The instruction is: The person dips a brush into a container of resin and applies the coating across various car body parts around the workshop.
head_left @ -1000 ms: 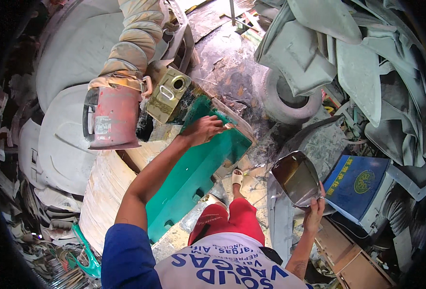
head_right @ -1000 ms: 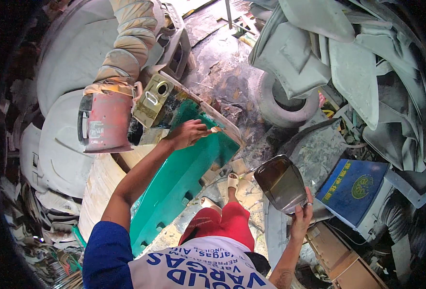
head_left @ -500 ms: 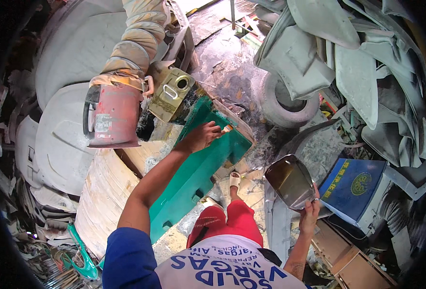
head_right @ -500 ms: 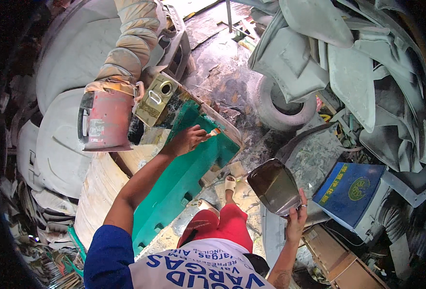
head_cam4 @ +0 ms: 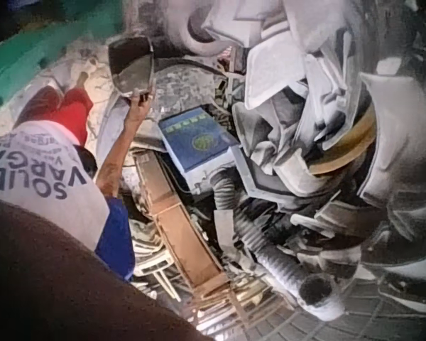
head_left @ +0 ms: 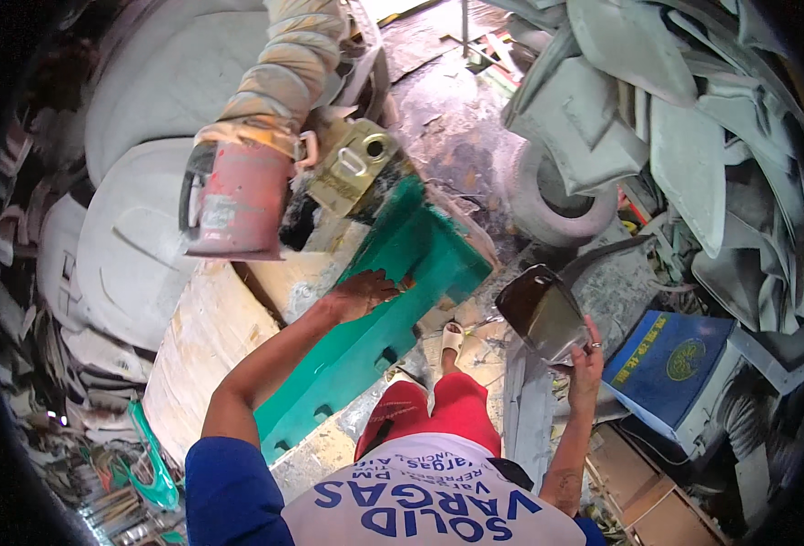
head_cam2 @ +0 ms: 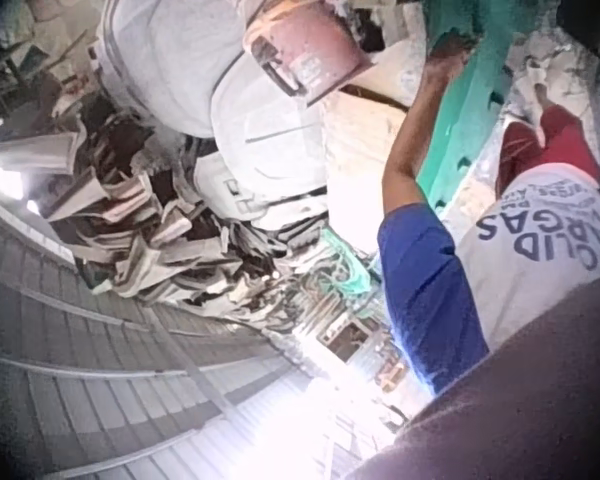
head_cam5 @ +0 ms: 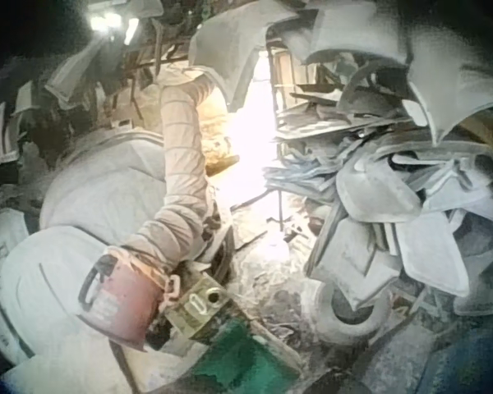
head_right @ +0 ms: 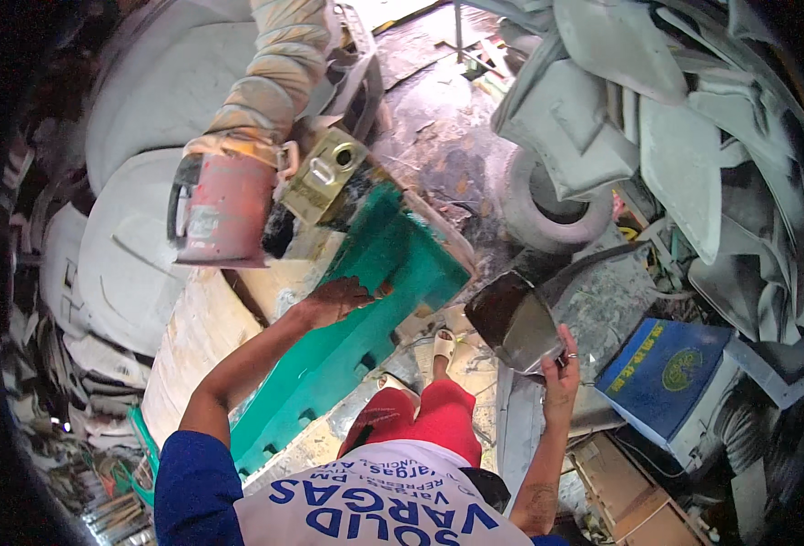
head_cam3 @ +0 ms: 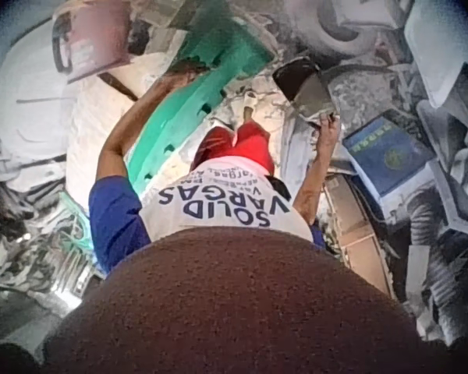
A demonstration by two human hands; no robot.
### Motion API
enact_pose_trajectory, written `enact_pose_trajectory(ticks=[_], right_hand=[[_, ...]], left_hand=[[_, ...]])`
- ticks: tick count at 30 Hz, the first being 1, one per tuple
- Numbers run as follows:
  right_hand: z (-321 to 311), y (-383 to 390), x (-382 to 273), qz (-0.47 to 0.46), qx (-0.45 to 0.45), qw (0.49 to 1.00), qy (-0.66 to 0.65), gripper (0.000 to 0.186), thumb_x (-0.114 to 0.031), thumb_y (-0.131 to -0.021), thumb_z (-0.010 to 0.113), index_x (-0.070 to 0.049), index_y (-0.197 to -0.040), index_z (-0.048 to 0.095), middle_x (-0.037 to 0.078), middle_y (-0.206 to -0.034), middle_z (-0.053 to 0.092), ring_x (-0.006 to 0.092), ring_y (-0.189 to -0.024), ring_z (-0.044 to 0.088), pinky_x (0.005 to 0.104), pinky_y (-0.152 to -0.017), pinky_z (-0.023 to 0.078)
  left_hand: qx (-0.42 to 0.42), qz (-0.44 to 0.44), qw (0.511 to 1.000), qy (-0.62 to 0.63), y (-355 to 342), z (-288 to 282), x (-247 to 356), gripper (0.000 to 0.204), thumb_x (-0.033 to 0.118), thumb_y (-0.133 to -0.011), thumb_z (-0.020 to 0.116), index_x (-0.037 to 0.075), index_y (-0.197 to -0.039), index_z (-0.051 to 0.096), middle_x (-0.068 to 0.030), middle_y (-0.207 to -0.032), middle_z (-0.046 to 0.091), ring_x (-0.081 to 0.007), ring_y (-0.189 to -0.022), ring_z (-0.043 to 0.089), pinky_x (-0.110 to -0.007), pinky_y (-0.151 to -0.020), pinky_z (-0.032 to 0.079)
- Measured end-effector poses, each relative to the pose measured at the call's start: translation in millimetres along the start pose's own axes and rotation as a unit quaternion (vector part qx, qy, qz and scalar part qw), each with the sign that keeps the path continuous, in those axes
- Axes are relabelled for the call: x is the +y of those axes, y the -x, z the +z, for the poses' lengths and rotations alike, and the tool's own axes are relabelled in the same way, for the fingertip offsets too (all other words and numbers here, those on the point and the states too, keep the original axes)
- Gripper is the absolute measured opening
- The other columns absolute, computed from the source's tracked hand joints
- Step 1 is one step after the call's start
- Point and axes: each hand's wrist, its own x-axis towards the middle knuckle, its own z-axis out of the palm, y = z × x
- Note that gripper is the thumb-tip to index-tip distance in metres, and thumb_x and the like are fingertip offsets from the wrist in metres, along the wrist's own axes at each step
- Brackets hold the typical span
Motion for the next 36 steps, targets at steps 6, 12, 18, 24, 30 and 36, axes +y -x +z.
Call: enact_pose_trajectory(ticks=[6,12,18,24,30,36], right_hand=[[24,2,-13,0.0,-0.019,1.0,-0.016,0.07,-0.03,-0.091,0.067,-0.015,-0.152,0.037,0.01,-0.133,0.055,0.0212,-0.11,0.062,0.0352,-0.071,0.062],[45,38,-12,-0.034,0.001,0.999,0.002,0.074,-0.036,-0.092,0.062,-0.013,-0.155,0.031,0.011,-0.133,0.057,0.023,-0.107,0.066,0.0362,-0.067,0.064],[71,110,5,-0.043,0.016,0.999,0.015,0.069,-0.036,-0.095,0.058,-0.013,-0.154,0.031,0.009,-0.136,0.055,0.0223,-0.111,0.063,0.0382,-0.071,0.063],[106,182,24,-0.035,0.043,0.998,-0.007,0.067,-0.036,-0.094,0.061,-0.013,-0.152,0.037,0.01,-0.136,0.053,0.0226,-0.11,0.063,0.0385,-0.069,0.063],[119,233,58,-0.001,0.069,0.997,-0.039,0.063,-0.031,-0.096,0.056,-0.014,-0.153,0.034,0.011,-0.139,0.052,0.0246,-0.116,0.06,0.04,-0.069,0.062],[133,264,57,-0.007,0.067,0.998,-0.01,0.075,-0.038,-0.097,0.057,-0.01,-0.157,0.022,0.013,-0.138,0.053,0.0236,-0.117,0.06,0.0409,-0.07,0.062]], left_hand=[[-0.049,-0.059,0.994,0.073,55,3,23,0.028,0.01,-0.081,0.061,0.01,-0.109,0.063,-0.0058,-0.104,0.059,-0.0292,-0.103,0.055,-0.041,-0.09,0.05],[-0.108,-0.067,0.988,0.089,115,8,43,0.042,0.007,-0.079,0.063,0.01,-0.121,0.063,-0.004,-0.106,0.059,-0.027,-0.102,0.053,-0.038,-0.089,0.048],[-0.077,-0.038,0.988,0.127,198,38,59,0.035,0.008,-0.081,0.059,0.011,-0.116,0.063,-0.0051,-0.098,0.054,-0.0265,-0.096,0.05,-0.038,-0.089,0.047],[-0.045,-0.033,0.991,0.125,280,63,85,0.029,0.009,-0.082,0.059,0.011,-0.111,0.062,-0.0053,-0.1,0.053,-0.0268,-0.096,0.049,-0.038,-0.089,0.047],[-0.019,-0.032,0.994,0.099,342,68,110,0.03,0.008,-0.079,0.063,0.011,-0.109,0.062,-0.0048,-0.101,0.054,-0.026,-0.1,0.051,-0.039,-0.089,0.047],[-0.134,-0.003,0.985,0.11,352,53,96,0.023,0.012,-0.079,0.065,0.011,-0.103,0.065,-0.0056,-0.096,0.06,-0.0285,-0.094,0.058,-0.041,-0.083,0.05]])
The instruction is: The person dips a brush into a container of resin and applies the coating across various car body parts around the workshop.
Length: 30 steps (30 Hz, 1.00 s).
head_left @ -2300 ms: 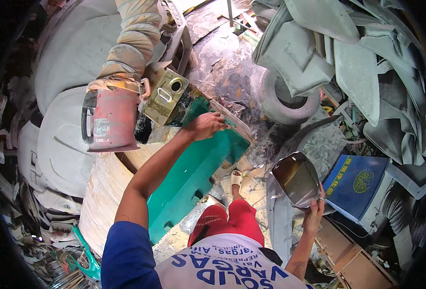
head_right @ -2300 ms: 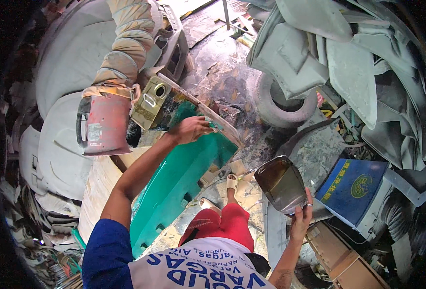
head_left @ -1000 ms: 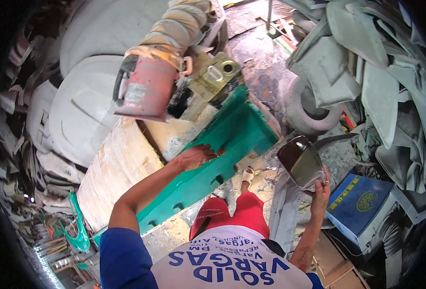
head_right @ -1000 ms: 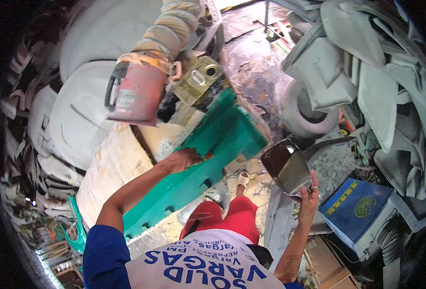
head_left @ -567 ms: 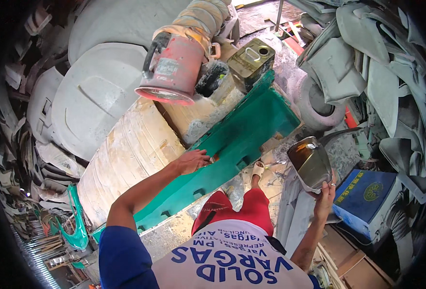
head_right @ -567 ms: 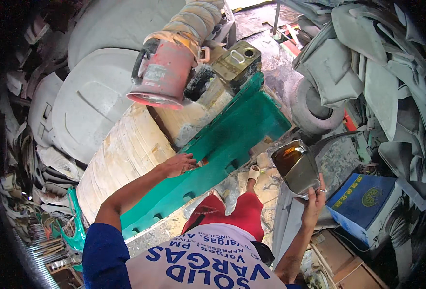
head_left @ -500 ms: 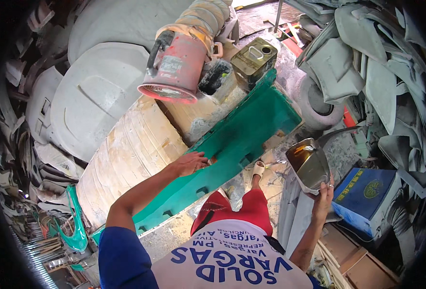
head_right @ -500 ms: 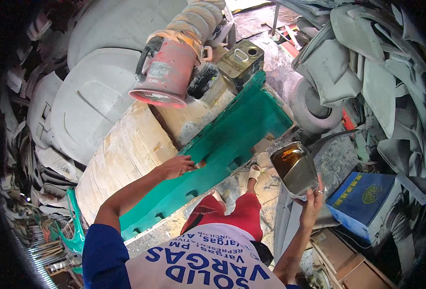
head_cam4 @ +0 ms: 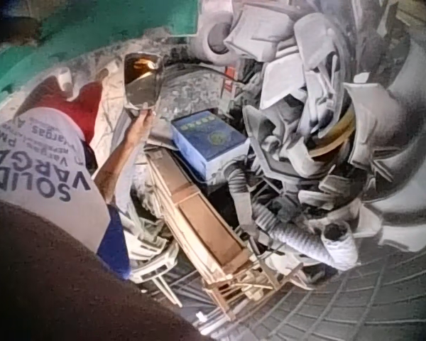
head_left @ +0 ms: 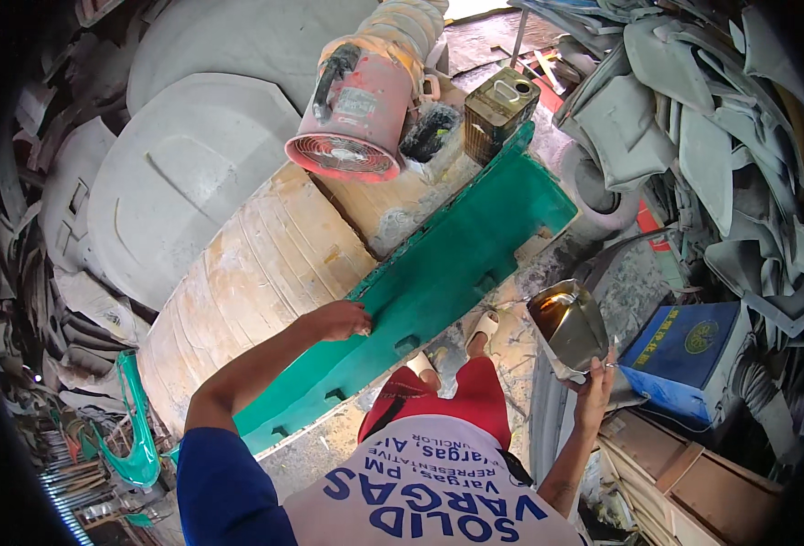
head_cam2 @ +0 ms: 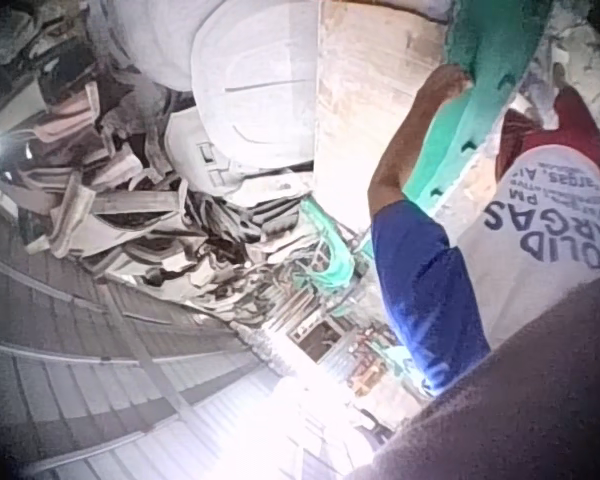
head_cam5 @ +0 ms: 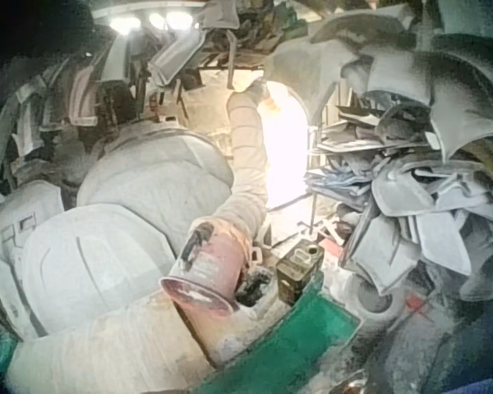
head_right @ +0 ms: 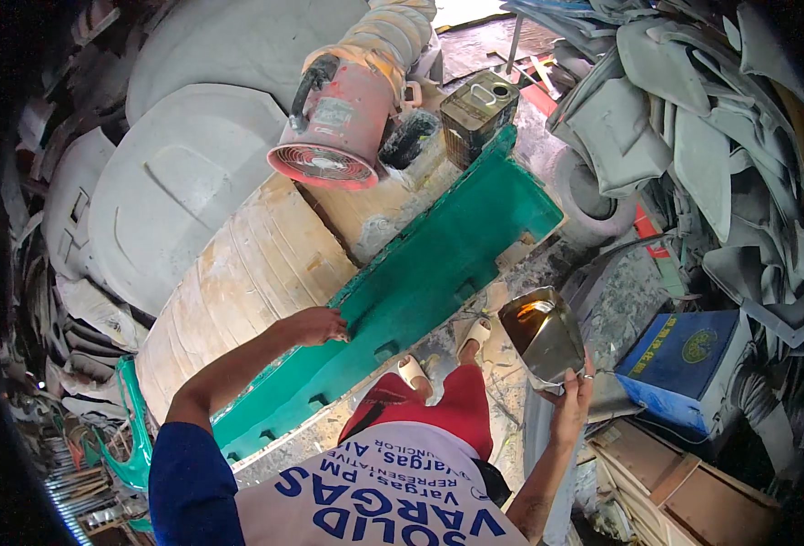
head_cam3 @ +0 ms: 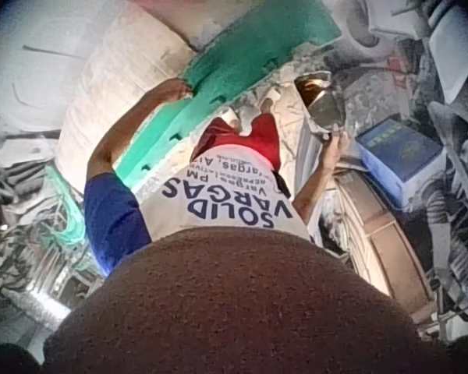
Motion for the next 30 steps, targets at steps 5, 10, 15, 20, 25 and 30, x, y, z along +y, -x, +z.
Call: enact_pose_trajectory(ticks=[5,10,15,20,25,30], right_hand=[[0,4,-1,-0.008,-0.027,1.0,0.007,0.072,-0.038,-0.098,0.056,-0.011,-0.156,0.024,0.012,-0.139,0.053,0.0229,-0.113,0.063,0.0393,-0.069,0.062],[18,6,-11,-0.018,-0.04,0.999,0.03,0.062,-0.029,-0.097,0.058,-0.014,-0.153,0.036,0.012,-0.133,0.056,0.0225,-0.111,0.062,0.0363,-0.069,0.063],[41,6,-12,-0.006,-0.082,0.996,0.045,0.06,-0.022,-0.097,0.057,-0.015,-0.153,0.037,0.013,-0.133,0.056,0.0213,-0.111,0.061,0.0344,-0.069,0.063],[80,5,-4,-0.002,-0.139,0.99,0.032,0.058,-0.018,-0.097,0.059,-0.011,-0.151,0.04,0.001,-0.107,0.054,0.013,-0.096,0.06,0.0355,-0.067,0.064],[104,-5,22,-0.007,-0.211,0.974,0.08,0.058,-0.01,-0.093,0.064,-0.007,-0.147,0.043,0.01,-0.129,0.058,0.0162,-0.106,0.06,0.0293,-0.075,0.061],[141,9,8,-0.006,-0.262,0.961,0.088,0.059,-0.009,-0.091,0.068,-0.005,-0.146,0.045,0.009,-0.126,0.059,0.0156,-0.103,0.061,0.0265,-0.082,0.055]], left_hand=[[-0.034,-0.054,0.984,0.166,-81,-11,-33,0.008,0.013,-0.072,0.071,0.007,-0.074,0.066,-0.0128,-0.067,0.063,-0.0373,-0.071,0.064,-0.049,-0.061,0.049],[0.188,0.046,0.981,0.008,-121,-45,-46,0.03,0.01,-0.076,0.069,0.011,-0.106,0.069,-0.0072,-0.1,0.067,-0.0305,-0.093,0.063,-0.042,-0.086,0.051],[0.159,-0.013,0.987,-0.017,-71,-21,-15,0.06,0.005,-0.075,0.067,0.016,-0.133,0.055,-0.005,-0.117,0.06,-0.028,-0.107,0.056,-0.042,-0.095,0.049],[0.151,-0.06,0.986,0.033,16,52,9,0.048,0.004,-0.075,0.064,0.007,-0.122,0.06,-0.009,-0.105,0.056,-0.0277,-0.109,0.055,-0.044,-0.102,0.041],[0.051,-0.14,0.988,0.042,83,67,57,0.052,0.006,-0.074,0.064,0.01,-0.126,0.059,-0.0068,-0.108,0.057,-0.0269,-0.108,0.053,-0.042,-0.101,0.043],[0.118,-0.158,0.98,0.027,118,68,80,0.052,0.005,-0.072,0.065,0.009,-0.124,0.061,-0.0066,-0.11,0.059,-0.0283,-0.106,0.054,-0.042,-0.096,0.047]])
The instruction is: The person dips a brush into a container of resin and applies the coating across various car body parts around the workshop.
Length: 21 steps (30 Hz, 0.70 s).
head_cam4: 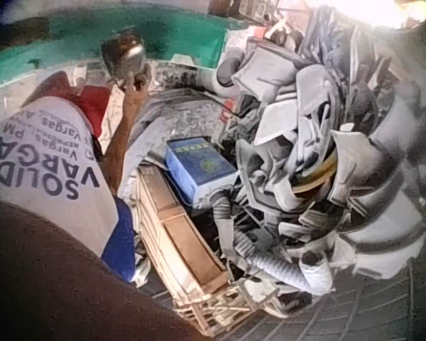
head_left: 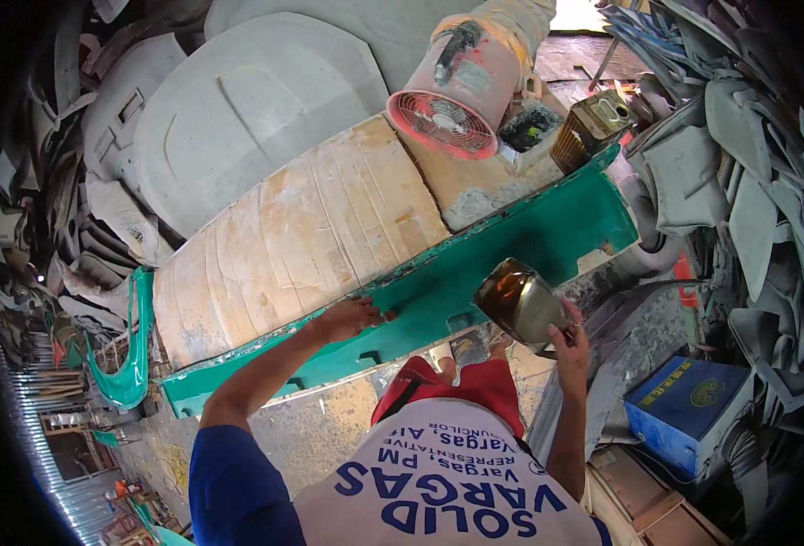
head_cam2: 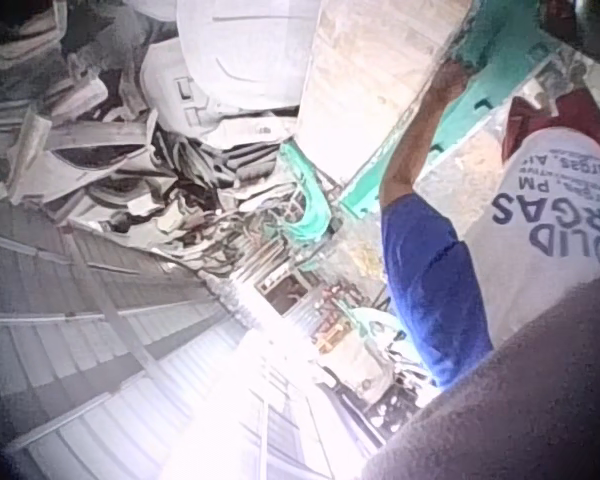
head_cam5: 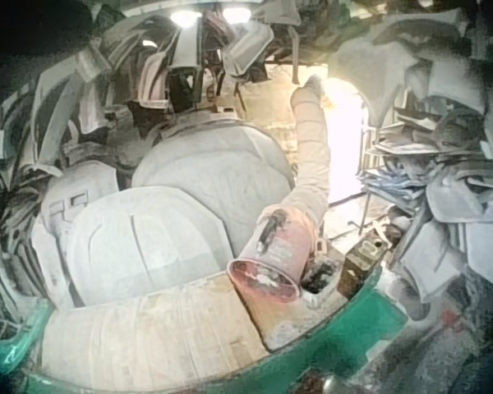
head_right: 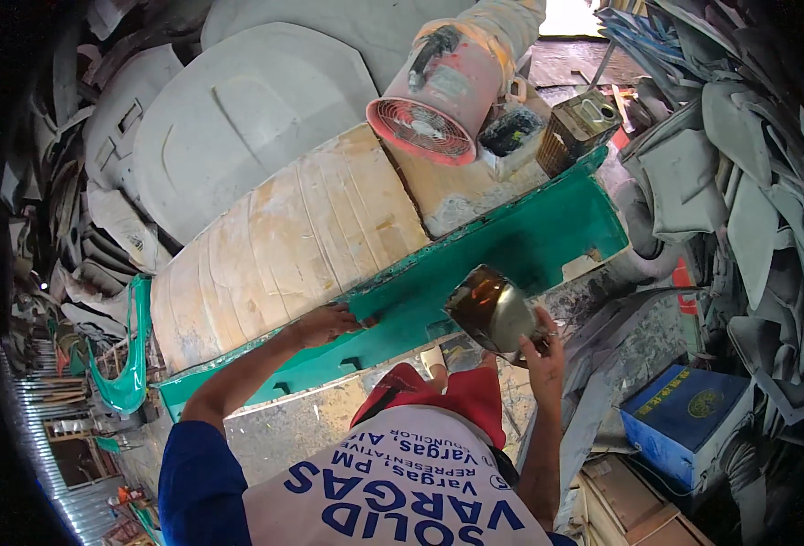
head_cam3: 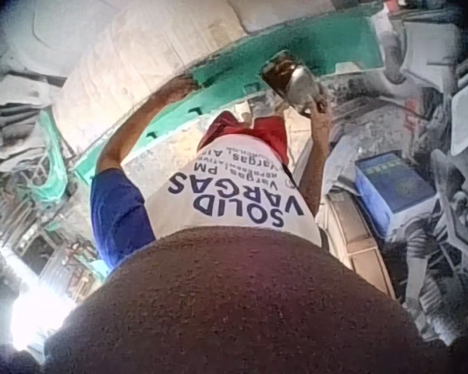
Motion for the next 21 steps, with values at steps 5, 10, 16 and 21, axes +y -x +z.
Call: enact_pose_trajectory(ticks=[5,10,16,21], right_hand=[[15,-15,33,-0.02,-0.048,0.997,0.052,0.067,-0.013,-0.087,0.076,-0.005,-0.146,0.046,0.01,-0.13,0.059,0.0157,-0.101,0.06,0.0305,-0.09,0.05],[44,-12,13,-0.036,-0.065,0.992,0.105,0.069,-0.019,-0.083,0.08,-0.005,-0.143,0.05,0.012,-0.121,0.063,0.0159,-0.1,0.062,0.0301,-0.09,0.05],[52,-23,15,-0.053,-0.083,0.988,0.119,0.068,-0.019,-0.083,0.08,-0.003,-0.142,0.05,0.012,-0.122,0.062,0.016,-0.101,0.062,0.0297,-0.09,0.05],[44,-49,6,-0.058,-0.097,0.982,0.149,0.068,-0.018,-0.082,0.08,-0.002,-0.14,0.051,0.01,-0.113,0.062,0.0158,-0.097,0.062,0.03,-0.086,0.051]], left_hand=[[0.319,-0.174,0.878,0.311,-12,-70,46,0.02,0.003,-0.092,0.064,0.002,-0.111,0.07,-0.0149,-0.098,0.07,-0.0273,-0.085,0.066,-0.037,-0.077,0.053],[0.415,-0.149,0.805,0.397,-68,-88,84,0.02,0.002,-0.091,0.062,0.002,-0.109,0.07,-0.0135,-0.093,0.068,-0.0203,-0.08,0.066,-0.032,-0.071,0.052],[0.33,-0.161,0.856,0.363,-124,-46,84,0.019,0.005,-0.092,0.064,0.004,-0.11,0.07,-0.0093,-0.091,0.069,-0.0174,-0.08,0.065,-0.031,-0.072,0.051],[0.415,-0.254,0.691,0.535,-115,-17,76,0.019,0.014,-0.095,0.064,0.003,-0.109,0.07,-0.008,-0.091,0.07,-0.0131,-0.074,0.062,-0.029,-0.07,0.051]])
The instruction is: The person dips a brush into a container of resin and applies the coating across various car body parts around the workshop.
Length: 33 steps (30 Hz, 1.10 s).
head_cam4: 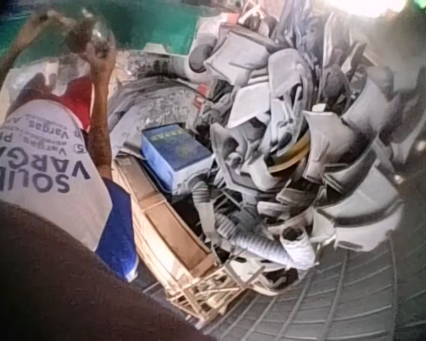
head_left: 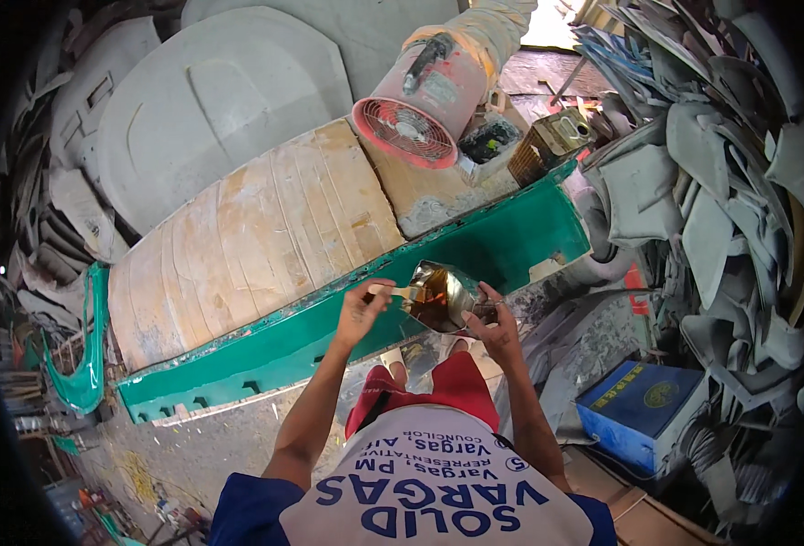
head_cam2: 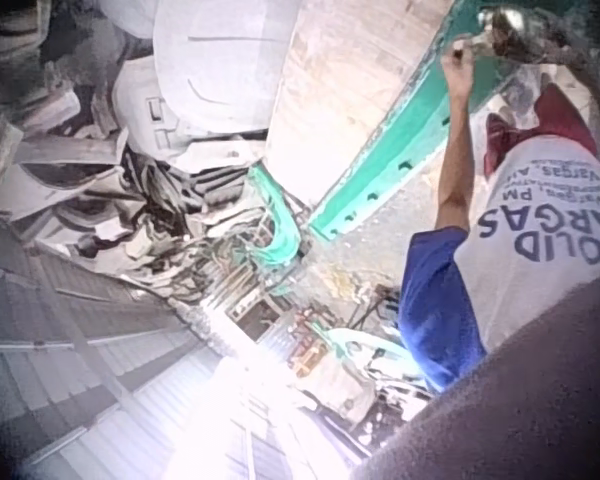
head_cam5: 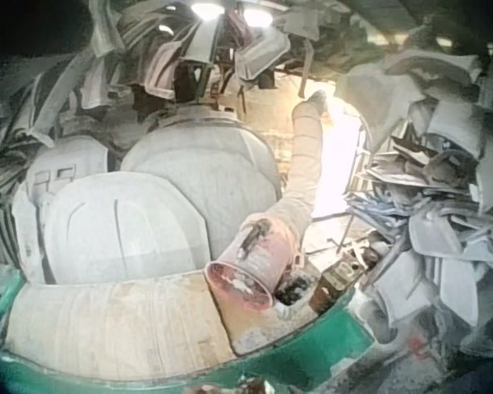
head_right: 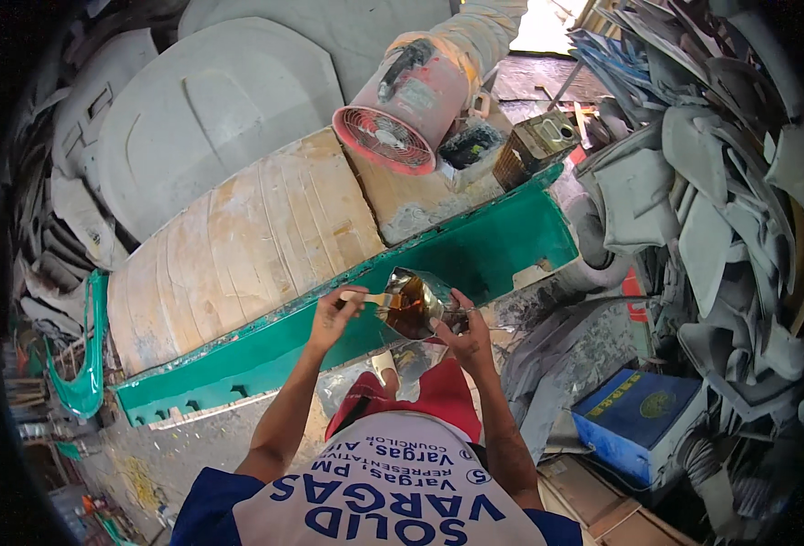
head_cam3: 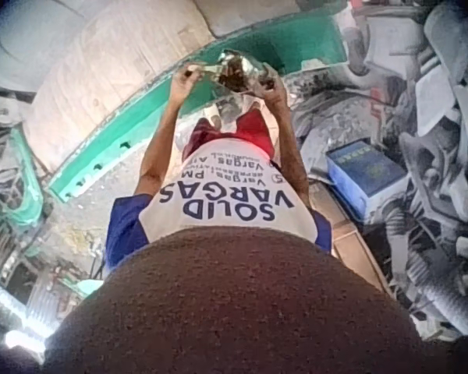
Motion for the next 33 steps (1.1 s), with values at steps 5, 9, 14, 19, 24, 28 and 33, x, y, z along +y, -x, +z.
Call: enact_pose_trajectory(ticks=[5,9,14,19,24,28,33], right_hand=[[-16,-27,20,-0.06,-0.01,0.998,0.03,0.067,-0.014,-0.08,0.08,-0.003,-0.14,0.052,0.009,-0.104,0.061,0.0163,-0.091,0.062,0.0305,-0.083,0.051],[-34,-49,34,-0.052,-0.071,0.995,0.037,0.063,-0.007,-0.088,0.073,-0.002,-0.145,0.045,0.009,-0.124,0.062,0.0133,-0.104,0.06,0.0278,-0.091,0.049],[-65,-70,35,-0.004,-0.096,0.992,-0.087,0.064,-0.007,-0.088,0.073,-0.005,-0.146,0.044,0.004,-0.111,0.063,0.0107,-0.096,0.058,0.0263,-0.085,0.049],[-131,-97,23,0.047,-0.08,0.988,-0.12,0.064,-0.01,-0.092,0.065,-0.007,-0.15,0.039,0.003,-0.112,0.057,0.0114,-0.094,0.057,0.0258,-0.083,0.053],[-182,-105,-5,0.057,-0.078,0.99,-0.102,0.067,-0.016,-0.09,0.064,-0.014,-0.152,0.038,0.003,-0.112,0.054,0.0119,-0.092,0.057,0.0287,-0.068,0.061],[-215,-112,-2,0.071,-0.076,0.988,-0.114,0.067,-0.014,-0.09,0.061,-0.013,-0.152,0.035,0.01,-0.134,0.052,0.0193,-0.106,0.062,0.0339,-0.07,0.063],[-243,-115,14,0.045,-0.072,0.991,-0.101,0.059,-0.017,-0.097,0.052,-0.014,-0.153,0.034,0.016,-0.145,0.044,0.032,-0.126,0.053,0.0419,-0.073,0.064]], left_hand=[[0.145,-0.066,0.975,0.158,22,-12,-31,0.021,0.02,-0.097,0.065,0.003,-0.109,0.072,-0.0033,-0.08,0.067,-0.0089,-0.068,0.058,-0.025,-0.064,0.047],[0.214,-0.085,0.96,0.157,44,-6,-72,0.023,0.019,-0.098,0.064,0.001,-0.11,0.069,-0.0043,-0.082,0.067,-0.0101,-0.068,0.058,-0.024,-0.064,0.047],[0.355,-0.067,0.93,0.068,73,3,-128,0.02,0.015,-0.1,0.058,0.001,-0.109,0.067,-0.0044,-0.083,0.067,-0.0099,-0.07,0.059,-0.025,-0.063,0.048],[0.416,-0.054,0.882,-0.216,75,-4,-89,0.012,0.006,-0.096,0.056,-0.002,-0.1,0.065,-0.0149,-0.085,0.067,-0.0254,-0.068,0.063,-0.032,-0.061,0.051],[0.328,0.025,0.884,-0.331,35,52,-75,0.012,0.002,-0.091,0.059,-0.001,-0.102,0.061,-0.0217,-0.096,0.065,-0.0395,-0.082,0.066,-0.044,-0.07,0.054],[0.293,0.067,0.905,-0.3,-16,126,-68,0.011,0.003,-0.092,0.057,0.001,-0.101,0.062,-0.0212,-0.093,0.065,-0.0419,-0.085,0.064,-0.048,-0.075,0.053],[0.259,0.086,0.921,-0.277,-59,204,-45,0.01,0.002,-0.091,0.059,-0.001,-0.1,0.061,-0.0198,-0.097,0.065,-0.0409,-0.087,0.064,-0.048,-0.076,0.053]])
